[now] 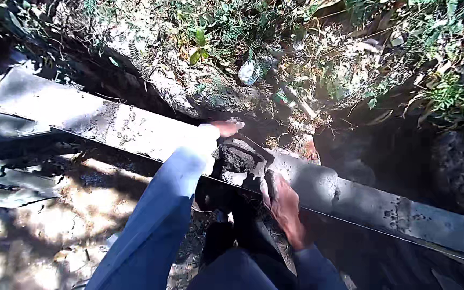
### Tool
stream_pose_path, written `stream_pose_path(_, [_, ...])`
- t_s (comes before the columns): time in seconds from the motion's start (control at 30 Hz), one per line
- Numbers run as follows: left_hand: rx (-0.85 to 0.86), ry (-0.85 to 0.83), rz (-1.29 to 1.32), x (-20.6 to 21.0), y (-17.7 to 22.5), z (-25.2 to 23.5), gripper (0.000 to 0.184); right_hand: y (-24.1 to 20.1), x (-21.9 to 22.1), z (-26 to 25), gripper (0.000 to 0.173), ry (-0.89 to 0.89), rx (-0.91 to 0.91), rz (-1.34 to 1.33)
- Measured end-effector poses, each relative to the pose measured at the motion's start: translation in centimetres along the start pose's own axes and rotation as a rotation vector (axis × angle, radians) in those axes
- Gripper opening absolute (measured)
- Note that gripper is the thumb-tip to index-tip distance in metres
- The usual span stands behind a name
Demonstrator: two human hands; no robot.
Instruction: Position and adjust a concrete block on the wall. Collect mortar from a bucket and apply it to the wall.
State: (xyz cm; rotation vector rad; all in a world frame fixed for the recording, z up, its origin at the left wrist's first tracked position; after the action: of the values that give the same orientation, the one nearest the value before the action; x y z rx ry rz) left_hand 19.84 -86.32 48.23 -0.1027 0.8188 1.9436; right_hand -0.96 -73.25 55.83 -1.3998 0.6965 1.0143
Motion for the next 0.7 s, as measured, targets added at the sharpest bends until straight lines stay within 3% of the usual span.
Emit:
stream_pose_path(0.1, [-0.096, -0.138, -0.136, 1.4, -0.3, -2.8, 0.087, 2.1, -1.0, 2.2, 0.034, -0.110, 0.265, -0.592])
stream_pose_path(0.17, [-0.107, -0.200, -0.219, 2.6, -0.4, -3.6, 0.085, 2.5, 1.0, 4.8, 0.030, -0.260, 0.501, -1.095])
stream_pose_path(0.23, [-0.116, -0.234, -0.261, 2.8, -0.4, -3.7, 0.084, 1.9, 3.7, 6.4, 0.026, -0.354, 0.613, -1.315])
stream_pose_path(0.4, [-0.126, -0.274, -0.234, 2.4, -0.7, -4.1, 0.082, -0.5, 8.4, 4.8, 0.029, -0.490, 0.639, -1.287])
stream_pose_path(0.5, [-0.125, -0.286, -0.163, 2.0, -1.1, -4.0, 0.074, -2.0, 9.4, 2.9, 0.031, -0.581, 0.671, -1.231])
stream_pose_path(0.63, [-0.140, -0.263, -0.036, 1.8, -1.7, -4.1, 0.072, -4.2, 9.7, 2.0, 0.029, -0.589, 0.663, -1.345])
stream_pose_path(0.7, [-0.128, -0.261, -0.054, 1.7, -1.8, -4.1, 0.072, -4.7, 11.6, 2.6, 0.032, -0.691, 0.775, -1.344])
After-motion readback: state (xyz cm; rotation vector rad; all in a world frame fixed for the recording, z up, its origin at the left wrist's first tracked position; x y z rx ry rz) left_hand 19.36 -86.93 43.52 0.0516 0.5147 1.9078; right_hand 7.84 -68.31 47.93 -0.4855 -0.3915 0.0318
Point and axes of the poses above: each hand's wrist, its own z-axis away from the middle knuckle, its own x-axis out of the palm, y = z × x, the point moved 9 cm from there along -z, towards the middle knuckle, and after that the axes turned 6 degrees about x, right-handed, at the moved point
